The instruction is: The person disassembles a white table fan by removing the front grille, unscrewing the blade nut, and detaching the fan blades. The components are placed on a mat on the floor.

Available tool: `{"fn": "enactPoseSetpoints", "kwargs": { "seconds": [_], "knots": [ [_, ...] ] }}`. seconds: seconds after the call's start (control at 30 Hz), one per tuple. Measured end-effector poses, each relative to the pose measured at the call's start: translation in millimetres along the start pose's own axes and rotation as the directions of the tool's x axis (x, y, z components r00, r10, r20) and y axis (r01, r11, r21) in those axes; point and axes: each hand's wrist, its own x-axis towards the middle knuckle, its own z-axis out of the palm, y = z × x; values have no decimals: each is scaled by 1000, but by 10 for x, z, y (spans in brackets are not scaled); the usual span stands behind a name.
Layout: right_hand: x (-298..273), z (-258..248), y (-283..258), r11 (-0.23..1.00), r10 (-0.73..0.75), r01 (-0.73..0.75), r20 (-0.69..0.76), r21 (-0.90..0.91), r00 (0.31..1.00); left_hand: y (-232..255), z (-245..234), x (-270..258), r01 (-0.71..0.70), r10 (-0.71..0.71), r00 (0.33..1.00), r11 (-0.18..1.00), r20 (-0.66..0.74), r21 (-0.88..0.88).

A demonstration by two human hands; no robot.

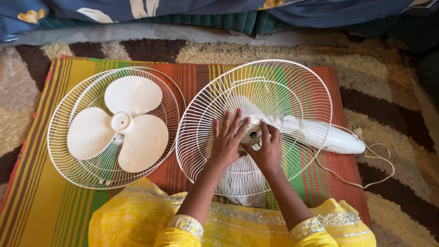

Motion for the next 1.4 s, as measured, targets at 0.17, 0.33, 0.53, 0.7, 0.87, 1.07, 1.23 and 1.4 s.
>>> {"fn": "enactPoseSetpoints", "kwargs": {
  "seconds": [0.17,0.33,0.53,0.7,0.87,1.07,1.23,1.4],
  "knots": [
    [-9,2,30,997,-57,58,-33,46,998,-152,433,-37,-53,51,956,999,-288,2],
    [5,19,72,991,-110,114,-64,75,992,-208,558,-38,-73,41,935,994,-353,-79],
    [-31,36,89,995,-90,90,0,51,996,-317,684,-62,-75,93,929,995,-358,62],
    [-17,77,165,993,-100,98,31,69,994,-368,800,-60,-77,79,942,997,-326,19],
    [46,35,198,980,-173,174,-13,100,985,-394,833,-59,-130,135,925,991,-355,37],
    [33,25,198,981,-174,173,8,86,985,-358,813,-97,-129,157,933,986,-325,104],
    [48,44,215,977,-201,199,15,74,979,-313,792,-105,-117,139,931,989,-336,85],
    [15,59,220,975,-215,214,18,53,976,-231,868,-154,-97,101,926,995,-364,28]
  ]
}}
